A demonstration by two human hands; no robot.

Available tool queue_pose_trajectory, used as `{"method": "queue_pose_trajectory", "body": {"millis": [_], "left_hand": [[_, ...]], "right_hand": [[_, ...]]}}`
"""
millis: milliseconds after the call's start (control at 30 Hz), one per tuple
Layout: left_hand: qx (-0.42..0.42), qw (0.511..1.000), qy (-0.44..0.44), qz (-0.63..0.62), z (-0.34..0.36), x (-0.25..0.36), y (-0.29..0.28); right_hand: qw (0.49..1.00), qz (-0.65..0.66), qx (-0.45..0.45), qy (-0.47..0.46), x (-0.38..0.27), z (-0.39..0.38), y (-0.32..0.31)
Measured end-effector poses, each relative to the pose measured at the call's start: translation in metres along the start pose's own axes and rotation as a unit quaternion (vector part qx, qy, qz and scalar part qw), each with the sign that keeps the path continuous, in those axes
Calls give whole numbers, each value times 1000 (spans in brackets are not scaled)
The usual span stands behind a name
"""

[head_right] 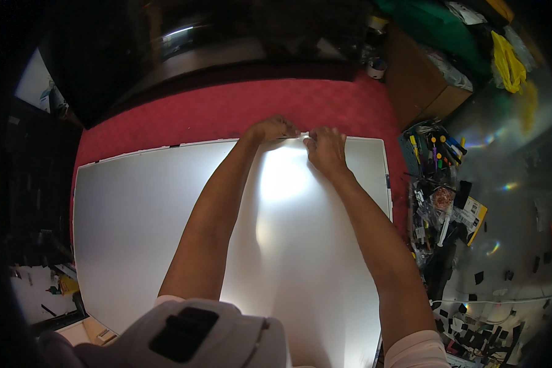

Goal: The person works on the edge of a large monitor panel, using a small tool to pry or secure components along the bezel and applying a piece of tape to the top edge.

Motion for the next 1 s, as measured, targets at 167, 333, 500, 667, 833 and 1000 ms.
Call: {"method": "queue_pose_trajectory", "body": {"millis": [167, 333, 500, 667, 833, 1000], "left_hand": [[-11, 999, -1, -39, 3, 4, 4], [13, 996, -9, 86, 15, -1, -1], [-8, 997, 1, 71, 21, 0, 6], [-24, 995, 36, 86, 18, 4, 5], [-30, 996, 26, 79, 16, 0, 6], [29, 995, 47, 82, 5, 16, 5]], "right_hand": [[999, 25, -25, -20, -6, -2, -7], [993, 49, -23, -107, -18, -12, -9], [987, 43, 11, -153, -18, -23, -13], [985, 42, 33, -164, -21, -25, -14], [982, 45, 34, -182, -24, -26, -12], [983, 49, 32, -177, -20, -25, -13]]}}
Point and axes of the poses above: each hand's wrist, its own z-axis towards the middle knuckle, its own y-axis out of the palm, x = y × z, the point moved 9 cm from there along z, towards the middle knuckle, and after that the axes turned 14 degrees about z, right-handed, at the moved point
